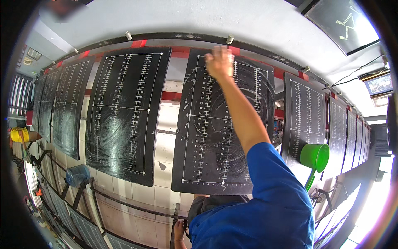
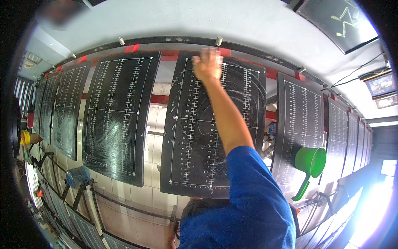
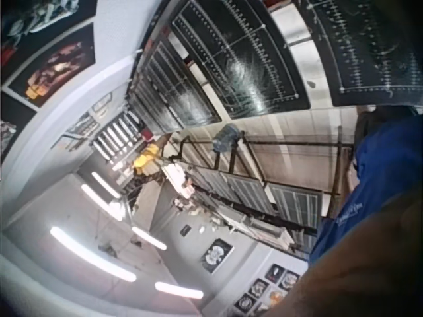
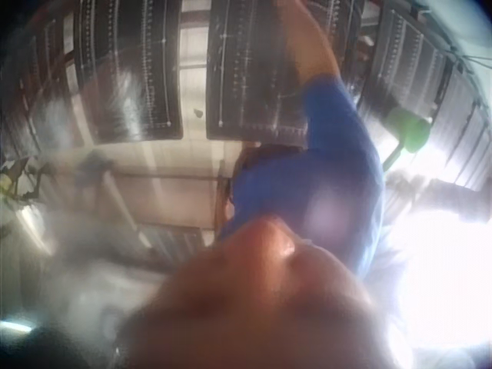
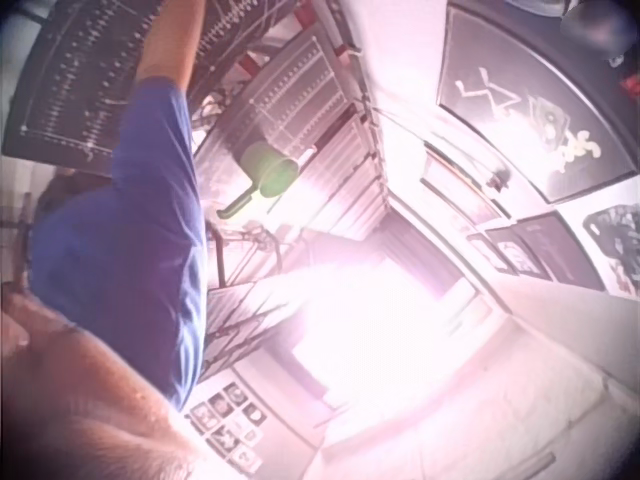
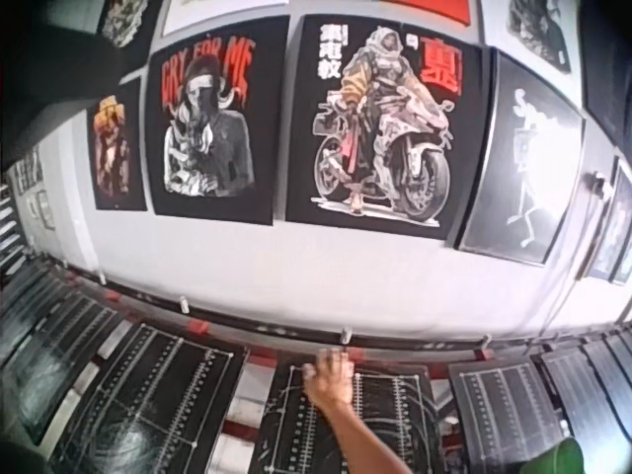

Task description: The person cleans a large black screen mounted on a wall. They pour water from a green scoop onto the screen and wipe it with a cloth, repeating the process to clean the surface.

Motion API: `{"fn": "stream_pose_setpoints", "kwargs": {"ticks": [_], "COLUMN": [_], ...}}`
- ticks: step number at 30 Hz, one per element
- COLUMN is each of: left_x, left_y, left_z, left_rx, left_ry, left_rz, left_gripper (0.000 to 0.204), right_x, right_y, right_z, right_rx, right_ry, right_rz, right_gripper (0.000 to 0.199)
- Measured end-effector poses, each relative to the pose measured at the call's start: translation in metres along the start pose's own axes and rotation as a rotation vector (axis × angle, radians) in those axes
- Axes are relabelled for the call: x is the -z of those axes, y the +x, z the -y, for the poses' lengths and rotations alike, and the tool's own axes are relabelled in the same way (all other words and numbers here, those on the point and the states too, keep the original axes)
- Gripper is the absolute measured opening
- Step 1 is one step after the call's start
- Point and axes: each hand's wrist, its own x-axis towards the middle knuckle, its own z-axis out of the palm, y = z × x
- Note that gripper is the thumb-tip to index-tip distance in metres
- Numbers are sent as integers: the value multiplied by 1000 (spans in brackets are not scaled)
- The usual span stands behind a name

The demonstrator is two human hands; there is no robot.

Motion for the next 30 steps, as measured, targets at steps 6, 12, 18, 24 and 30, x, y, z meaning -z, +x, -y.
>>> {"fn": "stream_pose_setpoints", "kwargs": {"ticks": [6, 12, 18, 24, 30], "left_x": [7, -12, -7, -1, 35], "left_y": [17, 28, 20, -3, 25], "left_z": [-20, -33, -58, -44, -14], "left_rx": [-20, 112, 63, 192, 58], "left_ry": [-113, -160, -35, -196, 255], "left_rz": [-87, -67, -53, -120, -4], "left_gripper": [37, 35, 33, 25, 28], "right_x": [20, 45, -34, -3, 47], "right_y": [-203, -302, -18, 8, -7], "right_z": [53, 47, 60, -21, -231], "right_rx": [529, 653, 405, 139, -148], "right_ry": [171, 67, -7, -197, -133], "right_rz": [86, 267, -138, 23, -137], "right_gripper": [60, 63, 53, 54, 52]}}
